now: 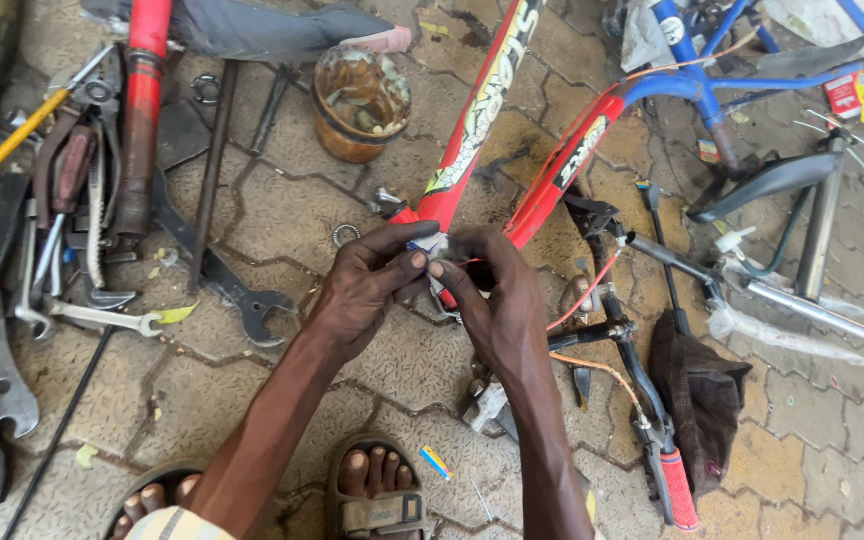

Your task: The person cleans a bicycle headset bearing cup with a rag, applies grease from a container, and places ball bearings into the cup. The person then opens a small box of bearings and arranges them into a ring inside the cup.

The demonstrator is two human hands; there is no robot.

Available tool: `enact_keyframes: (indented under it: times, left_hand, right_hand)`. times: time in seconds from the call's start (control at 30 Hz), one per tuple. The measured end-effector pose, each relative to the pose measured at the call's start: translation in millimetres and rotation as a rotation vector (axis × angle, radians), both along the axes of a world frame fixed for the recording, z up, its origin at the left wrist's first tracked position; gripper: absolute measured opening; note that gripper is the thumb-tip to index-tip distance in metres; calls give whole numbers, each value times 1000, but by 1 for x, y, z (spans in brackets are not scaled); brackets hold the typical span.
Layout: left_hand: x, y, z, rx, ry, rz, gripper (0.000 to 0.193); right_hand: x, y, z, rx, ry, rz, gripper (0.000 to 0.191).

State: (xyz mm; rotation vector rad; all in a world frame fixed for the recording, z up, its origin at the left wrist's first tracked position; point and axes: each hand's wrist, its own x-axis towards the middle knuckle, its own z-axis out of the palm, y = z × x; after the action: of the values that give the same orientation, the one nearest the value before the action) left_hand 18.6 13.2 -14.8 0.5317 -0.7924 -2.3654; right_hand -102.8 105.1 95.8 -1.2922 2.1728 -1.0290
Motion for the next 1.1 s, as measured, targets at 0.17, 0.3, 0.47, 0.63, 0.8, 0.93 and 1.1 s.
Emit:
enact_keyframes:
  times: [0.17, 0.3, 0.47, 0.63, 0.8, 0.93, 1.1]
  left_hand:
    - [1, -3, 0, -14, -38, 5, 37]
    - [0, 0, -2, -49, -62, 18, 37]
    - [-2, 2, -4, 150, 117, 38, 36]
    - [-4, 3, -7, 199, 192, 62, 34]
    - [-5, 8, -10, 154, 121, 116, 34]
    - [-5, 12, -10, 104, 138, 98, 35]
    - [-4, 12, -7, 103, 95, 65, 37]
  right_hand:
    - [8, -2, 5, -37, 95, 67, 26]
    - [6, -4, 0, 68, -49, -116, 19]
    - [3, -5, -21, -185, -344, -212, 10]
    - [8, -4, -40, -452, -581, -297, 7]
    - [22, 2, -35, -251, 1, -294, 8]
    - [21, 2, -20, -174, 203, -164, 9]
    - [-1, -3, -20, 0, -196, -132, 17]
